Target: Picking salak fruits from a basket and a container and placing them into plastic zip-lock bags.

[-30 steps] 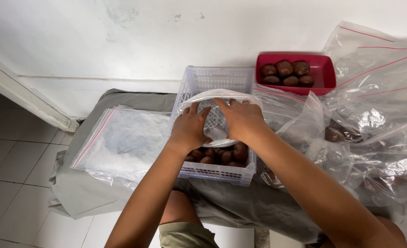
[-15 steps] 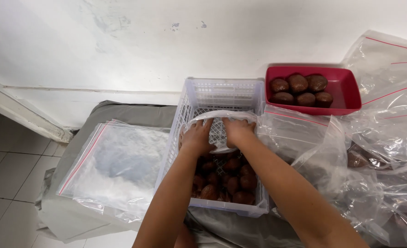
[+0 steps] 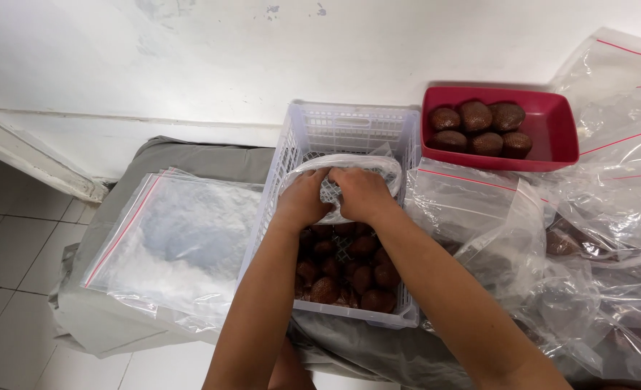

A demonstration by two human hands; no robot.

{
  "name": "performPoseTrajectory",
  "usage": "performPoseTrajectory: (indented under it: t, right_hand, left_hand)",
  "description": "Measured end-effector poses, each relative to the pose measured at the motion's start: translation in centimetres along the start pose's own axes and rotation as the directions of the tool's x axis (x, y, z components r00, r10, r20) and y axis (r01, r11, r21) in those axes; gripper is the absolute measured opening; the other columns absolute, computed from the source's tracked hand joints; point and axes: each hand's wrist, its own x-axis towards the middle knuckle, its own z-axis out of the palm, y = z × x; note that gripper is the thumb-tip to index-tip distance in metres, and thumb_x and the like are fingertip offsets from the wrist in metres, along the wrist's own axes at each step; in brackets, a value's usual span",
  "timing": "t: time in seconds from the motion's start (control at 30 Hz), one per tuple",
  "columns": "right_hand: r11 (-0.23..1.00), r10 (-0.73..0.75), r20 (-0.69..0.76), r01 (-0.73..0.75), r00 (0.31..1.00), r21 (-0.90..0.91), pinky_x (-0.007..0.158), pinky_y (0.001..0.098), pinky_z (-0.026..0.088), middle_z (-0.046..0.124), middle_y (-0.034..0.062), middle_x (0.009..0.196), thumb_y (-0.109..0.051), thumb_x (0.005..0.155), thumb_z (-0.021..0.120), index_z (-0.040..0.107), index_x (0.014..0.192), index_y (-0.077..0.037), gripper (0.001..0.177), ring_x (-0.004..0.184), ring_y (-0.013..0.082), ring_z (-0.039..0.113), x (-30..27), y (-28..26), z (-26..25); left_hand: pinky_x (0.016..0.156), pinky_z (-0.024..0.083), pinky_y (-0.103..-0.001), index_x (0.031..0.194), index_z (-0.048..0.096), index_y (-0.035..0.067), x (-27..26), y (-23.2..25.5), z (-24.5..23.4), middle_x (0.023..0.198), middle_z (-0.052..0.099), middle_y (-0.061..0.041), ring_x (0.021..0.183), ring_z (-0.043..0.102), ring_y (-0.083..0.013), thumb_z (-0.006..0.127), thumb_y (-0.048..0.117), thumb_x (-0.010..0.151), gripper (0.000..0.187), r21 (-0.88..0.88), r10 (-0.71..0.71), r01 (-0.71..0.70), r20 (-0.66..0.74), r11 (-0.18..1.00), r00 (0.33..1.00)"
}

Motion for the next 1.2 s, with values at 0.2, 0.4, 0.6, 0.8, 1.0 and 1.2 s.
performPoseTrajectory:
  t: [0.2, 0.4, 0.6, 0.8, 1.0, 1.2]
  right_hand:
    - [0.992, 0.019, -0.174, -0.04, 0.984, -0.12, 0.099, 0.0562, 0.05, 0.049, 0.0172, 0.141, 0.0, 0.077, 0.071, 0.061, 0.136, -0.007, 0.06, 0.124, 0.042, 0.056, 0.5, 2.1, 2.2]
    - [0.973, 0.184, -0.038, -0.187, 0.982, -0.134, 0.104, 0.0692, 0.039, 0.023, 0.0244, 0.162, 0.001, 0.074, 0.077, 0.039, 0.156, -0.015, 0.092, 0.137, 0.0524, 0.043, 0.0, 1.3, 1.1]
    - [0.957, 0.238, -0.03, -0.24, 0.971, -0.162, 0.103, 0.0696, 0.036, 0.02, 0.0216, 0.165, -0.006, 0.067, 0.08, 0.032, 0.161, -0.022, 0.107, 0.139, 0.0504, 0.041, 0.6, 2.2, 2.0]
    - [0.949, 0.229, -0.069, -0.239, 0.971, -0.205, 0.103, 0.0624, 0.035, 0.022, 0.0203, 0.165, -0.012, 0.065, 0.082, 0.038, 0.159, -0.021, 0.105, 0.14, 0.0458, 0.038, 0.2, 1.4, 1.2]
    - [0.932, 0.274, -0.053, -0.278, 0.96, -0.233, 0.101, 0.0558, 0.031, 0.024, 0.0184, 0.164, -0.019, 0.068, 0.078, 0.037, 0.159, -0.025, 0.1, 0.139, 0.0402, 0.035, 0.2, 1.9, 1.8]
    - [0.936, 0.263, -0.092, -0.277, 0.96, -0.219, 0.099, 0.053, 0.031, 0.03, 0.0198, 0.162, -0.019, 0.07, 0.076, 0.045, 0.155, -0.022, 0.09, 0.137, 0.0383, 0.036, 0.5, 2.0, 2.1]
  left_hand:
    - [0.103, 0.054, -0.045, 0.146, 0.053, 0.008, 0.7, -0.8, 1.1, 0.131, 0.065, -0.013, 0.132, 0.057, -0.0341, 0.074, 0.012, 0.085, 0.065, 0.028, 0.089, -0.086, -0.133, 0.996, 0.987]
    - [0.107, 0.051, -0.047, 0.153, 0.044, 0.003, 0.8, -0.8, 2.4, 0.146, 0.05, -0.019, 0.142, 0.04, -0.0383, 0.081, 0.013, 0.079, 0.083, 0.295, 0.171, -0.109, -0.194, 0.949, 0.966]
    - [0.108, 0.049, -0.052, 0.159, 0.035, 0.007, 1.0, -1.1, 2.7, 0.156, 0.037, -0.021, 0.147, 0.032, -0.0411, 0.082, 0.008, 0.073, 0.098, 0.216, 0.129, -0.096, -0.144, 0.972, 0.981]
    - [0.11, 0.047, -0.058, 0.163, 0.029, 0.011, -1.0, 1.1, 0.3, 0.163, 0.026, -0.021, 0.151, 0.025, -0.0423, 0.081, 0.007, 0.072, 0.105, 0.11, 0.054, -0.042, -0.103, 0.993, 0.993]
    - [0.106, 0.047, -0.066, 0.162, 0.031, 0.015, 0.1, 0.2, 0.9, 0.164, 0.026, -0.016, 0.15, 0.028, -0.0381, 0.081, 0.012, 0.075, 0.101, 0.115, 0.032, -0.02, -0.098, 0.993, 0.995]
    - [0.104, 0.053, -0.057, 0.156, 0.04, 0.009, 0.6, -0.3, 1.8, 0.156, 0.037, -0.019, 0.147, 0.036, -0.0405, 0.074, 0.008, 0.083, 0.081, 0.088, 0.122, -0.109, -0.153, 0.99, 0.981]
